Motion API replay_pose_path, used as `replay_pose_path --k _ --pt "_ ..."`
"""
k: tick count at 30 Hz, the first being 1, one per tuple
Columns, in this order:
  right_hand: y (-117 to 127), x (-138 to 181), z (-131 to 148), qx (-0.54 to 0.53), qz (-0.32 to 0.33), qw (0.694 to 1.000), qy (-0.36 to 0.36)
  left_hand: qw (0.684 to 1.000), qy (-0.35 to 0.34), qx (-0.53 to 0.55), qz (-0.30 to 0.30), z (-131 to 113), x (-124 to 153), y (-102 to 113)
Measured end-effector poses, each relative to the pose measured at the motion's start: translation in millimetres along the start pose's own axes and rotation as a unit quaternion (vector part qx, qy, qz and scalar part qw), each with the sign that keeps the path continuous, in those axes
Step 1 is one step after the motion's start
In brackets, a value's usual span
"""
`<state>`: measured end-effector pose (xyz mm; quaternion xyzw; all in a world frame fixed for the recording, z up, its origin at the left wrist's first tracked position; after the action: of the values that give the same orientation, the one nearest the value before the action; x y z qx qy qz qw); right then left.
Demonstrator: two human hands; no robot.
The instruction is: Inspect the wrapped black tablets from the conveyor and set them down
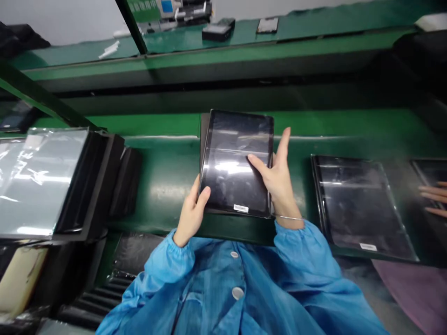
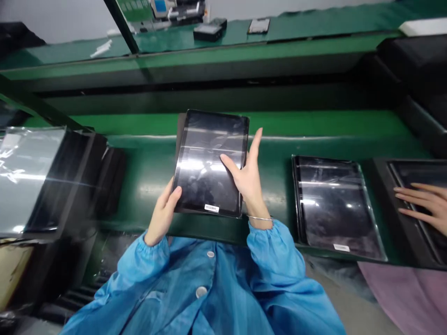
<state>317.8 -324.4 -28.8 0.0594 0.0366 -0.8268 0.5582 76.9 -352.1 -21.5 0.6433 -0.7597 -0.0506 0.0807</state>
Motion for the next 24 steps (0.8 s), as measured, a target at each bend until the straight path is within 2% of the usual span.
replay_pose_path --k 3,6,13,24 --pt "18.2 22.5 1.8 0.115 0.038 0.992 0.045 0.999 0.007 -0.01 0.031 12.9 28.5 -8.7" --pt "29.2 39.5 2.7 0.164 0.054 0.982 0.073 0.997 0.023 0.012 0.066 25.6 48.0 -13.1" --pt "35.1 63.8 -10.8 0.171 0.034 0.984 0.044 0.985 0.111 0.092 0.091 47.4 74.9 -14.2" --pt "33.0 90.6 -34.4 0.119 0.054 0.991 0.028 0.957 0.135 0.216 0.136 57.4 102.8 -11.0"
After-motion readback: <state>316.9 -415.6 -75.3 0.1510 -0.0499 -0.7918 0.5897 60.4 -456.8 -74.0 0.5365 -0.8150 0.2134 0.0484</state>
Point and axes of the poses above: each hand's wrist, its own x-axis away from the middle knuckle, its own y-axis out of the back of the hand, z = x × y, the point moved 3 cm from there along -x, towards the middle knuckle, and after that the axes turned 2 degrees about -y, right-handed, at the moved point
